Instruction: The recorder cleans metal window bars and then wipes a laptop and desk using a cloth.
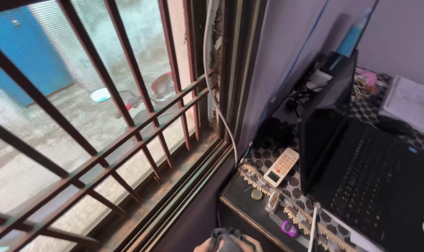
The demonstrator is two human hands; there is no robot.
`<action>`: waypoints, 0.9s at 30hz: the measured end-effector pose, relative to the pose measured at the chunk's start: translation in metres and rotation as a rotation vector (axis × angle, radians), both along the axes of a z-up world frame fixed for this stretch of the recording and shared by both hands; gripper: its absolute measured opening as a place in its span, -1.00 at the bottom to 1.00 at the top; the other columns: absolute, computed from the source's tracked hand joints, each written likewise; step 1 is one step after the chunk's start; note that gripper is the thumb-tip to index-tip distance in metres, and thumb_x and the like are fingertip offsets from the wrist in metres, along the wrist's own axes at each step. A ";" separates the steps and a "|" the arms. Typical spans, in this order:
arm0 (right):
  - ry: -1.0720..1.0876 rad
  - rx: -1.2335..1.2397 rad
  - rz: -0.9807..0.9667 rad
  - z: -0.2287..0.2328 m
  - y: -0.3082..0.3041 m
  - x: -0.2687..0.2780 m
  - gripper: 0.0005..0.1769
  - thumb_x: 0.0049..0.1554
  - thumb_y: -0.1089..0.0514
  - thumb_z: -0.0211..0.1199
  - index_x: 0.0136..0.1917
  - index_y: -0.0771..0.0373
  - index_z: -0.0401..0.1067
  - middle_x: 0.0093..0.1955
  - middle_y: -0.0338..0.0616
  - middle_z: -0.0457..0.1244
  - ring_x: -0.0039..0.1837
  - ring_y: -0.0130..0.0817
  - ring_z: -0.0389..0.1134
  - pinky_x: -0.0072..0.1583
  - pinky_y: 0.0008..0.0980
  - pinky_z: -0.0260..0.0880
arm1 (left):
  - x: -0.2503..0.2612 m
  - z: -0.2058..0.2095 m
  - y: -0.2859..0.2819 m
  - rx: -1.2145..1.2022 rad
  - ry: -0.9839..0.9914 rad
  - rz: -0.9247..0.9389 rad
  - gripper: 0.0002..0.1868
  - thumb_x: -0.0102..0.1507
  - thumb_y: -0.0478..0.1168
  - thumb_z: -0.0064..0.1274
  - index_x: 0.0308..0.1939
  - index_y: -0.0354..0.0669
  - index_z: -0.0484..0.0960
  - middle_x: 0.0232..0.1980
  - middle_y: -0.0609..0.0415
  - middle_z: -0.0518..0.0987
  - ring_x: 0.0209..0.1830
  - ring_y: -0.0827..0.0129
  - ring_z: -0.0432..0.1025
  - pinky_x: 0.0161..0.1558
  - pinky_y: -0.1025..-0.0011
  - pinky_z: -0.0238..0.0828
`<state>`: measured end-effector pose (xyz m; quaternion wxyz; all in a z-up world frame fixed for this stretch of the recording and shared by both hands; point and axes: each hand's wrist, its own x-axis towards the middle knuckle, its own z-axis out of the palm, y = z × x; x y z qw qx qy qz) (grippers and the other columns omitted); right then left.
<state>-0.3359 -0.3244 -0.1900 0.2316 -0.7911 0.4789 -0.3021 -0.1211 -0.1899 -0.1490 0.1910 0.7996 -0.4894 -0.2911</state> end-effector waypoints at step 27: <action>-0.147 0.000 -0.351 0.284 0.098 0.031 -0.48 -0.17 0.07 0.55 0.09 0.13 0.57 0.20 -0.13 0.38 0.28 -0.23 0.45 0.26 -0.29 0.40 | -0.048 0.283 -0.171 -0.210 -0.231 -0.132 -0.57 0.08 0.01 0.37 -0.07 -0.11 0.68 0.12 0.02 0.55 0.22 0.06 0.39 0.08 0.01 0.31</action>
